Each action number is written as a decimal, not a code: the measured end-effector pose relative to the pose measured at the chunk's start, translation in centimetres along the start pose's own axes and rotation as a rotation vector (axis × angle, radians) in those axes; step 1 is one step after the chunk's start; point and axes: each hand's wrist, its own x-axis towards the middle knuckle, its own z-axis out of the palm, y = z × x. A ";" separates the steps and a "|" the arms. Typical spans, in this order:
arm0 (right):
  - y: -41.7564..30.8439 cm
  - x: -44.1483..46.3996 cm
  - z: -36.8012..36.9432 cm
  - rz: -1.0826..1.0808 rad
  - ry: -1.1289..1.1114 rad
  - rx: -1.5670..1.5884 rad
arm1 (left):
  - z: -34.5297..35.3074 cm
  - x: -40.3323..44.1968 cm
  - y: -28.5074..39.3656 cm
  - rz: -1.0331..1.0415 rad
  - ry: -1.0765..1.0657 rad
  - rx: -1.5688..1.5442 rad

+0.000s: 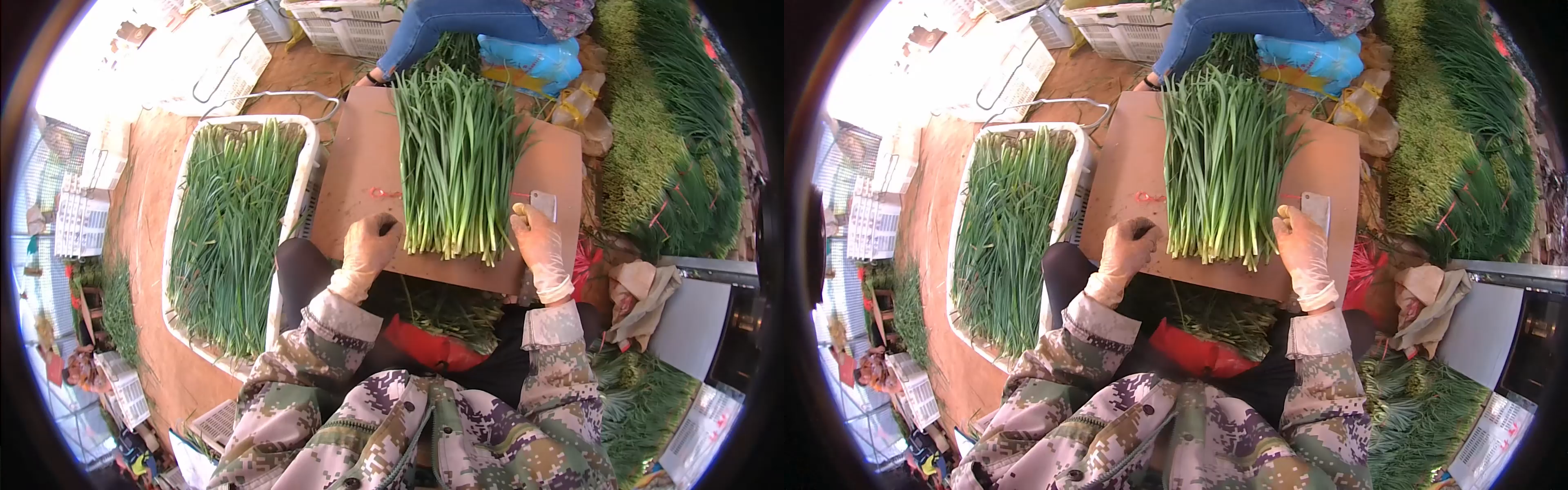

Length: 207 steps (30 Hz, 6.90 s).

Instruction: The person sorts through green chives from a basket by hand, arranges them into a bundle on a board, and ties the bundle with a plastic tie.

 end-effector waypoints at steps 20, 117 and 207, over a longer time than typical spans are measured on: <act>2.0 1.8 -0.2 0.028 0.018 0.134 | 0.5 8.4 0.7 0.074 -0.003 0.535; 7.3 5.6 2.9 0.444 -0.265 0.773 | 1.0 6.4 -3.2 -0.276 -0.016 -0.389; 1.0 5.0 4.5 0.284 -0.468 0.837 | 4.8 12.2 0.0 0.178 0.274 0.358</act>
